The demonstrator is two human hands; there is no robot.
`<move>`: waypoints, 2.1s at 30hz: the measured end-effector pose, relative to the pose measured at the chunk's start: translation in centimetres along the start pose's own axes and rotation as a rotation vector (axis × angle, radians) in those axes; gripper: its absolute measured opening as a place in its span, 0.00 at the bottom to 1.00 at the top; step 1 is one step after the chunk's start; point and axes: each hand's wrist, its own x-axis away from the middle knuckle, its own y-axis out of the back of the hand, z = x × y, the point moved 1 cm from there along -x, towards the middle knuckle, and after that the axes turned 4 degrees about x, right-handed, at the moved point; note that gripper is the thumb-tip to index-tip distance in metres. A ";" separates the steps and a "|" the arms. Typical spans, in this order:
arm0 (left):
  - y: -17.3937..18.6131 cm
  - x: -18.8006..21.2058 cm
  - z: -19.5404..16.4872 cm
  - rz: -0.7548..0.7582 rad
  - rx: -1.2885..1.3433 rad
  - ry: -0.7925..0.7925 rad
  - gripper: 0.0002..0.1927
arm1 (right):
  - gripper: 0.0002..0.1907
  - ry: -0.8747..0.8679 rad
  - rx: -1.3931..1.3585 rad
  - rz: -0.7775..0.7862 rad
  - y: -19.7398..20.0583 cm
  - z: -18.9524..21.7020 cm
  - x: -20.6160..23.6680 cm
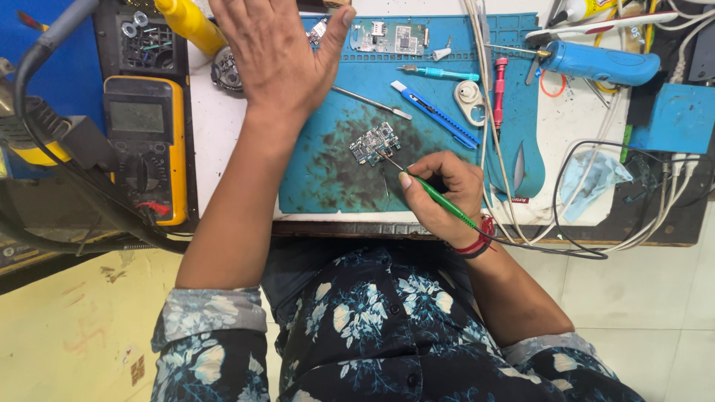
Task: The person uses a green-handled probe to touch and test points on a small circuit board held in the left hand. The person repeatedly moves the probe across different areas of the board while keeping it steady on the workbench.
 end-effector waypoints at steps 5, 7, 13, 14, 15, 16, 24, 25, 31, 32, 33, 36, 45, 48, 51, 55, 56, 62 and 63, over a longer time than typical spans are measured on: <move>0.8 4.0 -0.9 -0.066 0.012 -0.065 0.44 | 0.07 -0.004 -0.011 0.001 0.0 0.0 0.0; 1.2 6.0 -1.5 -0.085 0.088 -0.078 0.42 | 0.07 -0.004 -0.009 -0.001 0.0 0.0 0.0; 2.6 11.0 -3.9 -0.077 0.302 -0.071 0.30 | 0.07 -0.027 0.002 -0.010 0.1 0.1 0.0; 2.9 11.7 -4.2 -0.065 0.340 -0.071 0.29 | 0.07 -0.033 0.002 -0.015 0.0 0.1 0.1; 3.0 12.2 -4.5 -0.053 0.379 -0.071 0.29 | 0.07 -0.038 0.002 -0.019 0.0 0.1 0.0; 3.1 12.6 -4.8 -0.039 0.396 -0.079 0.29 | 0.07 -0.041 -0.002 -0.019 0.1 0.0 0.0; 2.7 13.3 -5.5 0.009 0.398 -0.086 0.31 | 0.06 -0.083 -0.042 -0.014 0.1 -0.1 0.1; 2.6 13.3 -5.6 0.022 0.391 -0.090 0.30 | 0.06 -0.081 -0.038 -0.016 0.2 -0.1 0.1; 2.6 13.5 -5.5 0.049 0.379 -0.100 0.29 | 0.06 -0.066 -0.031 -0.010 0.2 -0.1 0.1; 2.6 13.5 -5.5 0.045 0.371 -0.112 0.28 | 0.06 -0.062 -0.027 -0.011 0.2 -0.1 0.1; 2.6 13.5 -5.6 0.041 0.364 -0.124 0.28 | 0.06 -0.058 -0.022 -0.012 0.2 -0.1 0.1; 2.6 13.5 -5.5 0.042 0.366 -0.126 0.27 | 0.06 -0.049 -0.021 -0.010 0.2 -0.2 0.1; 2.6 13.4 -5.6 0.061 0.383 -0.132 0.27 | 0.06 -0.063 0.003 -0.009 0.4 -0.3 0.3; 2.6 13.5 -5.5 0.055 0.372 -0.138 0.26 | 0.06 -0.057 -0.016 -0.008 0.5 -0.4 0.4; 2.6 13.5 -5.5 0.061 0.380 -0.137 0.27 | 0.06 -0.079 -0.021 -0.003 0.4 -0.4 0.4; 2.6 13.6 -5.5 0.058 0.377 -0.137 0.27 | 0.06 -0.053 0.003 0.000 0.4 -0.2 0.4; 2.5 13.5 -5.6 0.058 0.378 -0.137 0.27 | 0.06 -0.050 0.011 -0.002 0.4 -0.2 0.2; 2.5 13.5 -5.5 0.056 0.380 -0.141 0.27 | 0.05 -0.056 0.016 -0.006 0.3 0.1 0.1; 2.5 13.5 -5.5 0.059 0.380 -0.142 0.27 | 0.05 -0.055 0.015 -0.006 0.3 0.1 0.1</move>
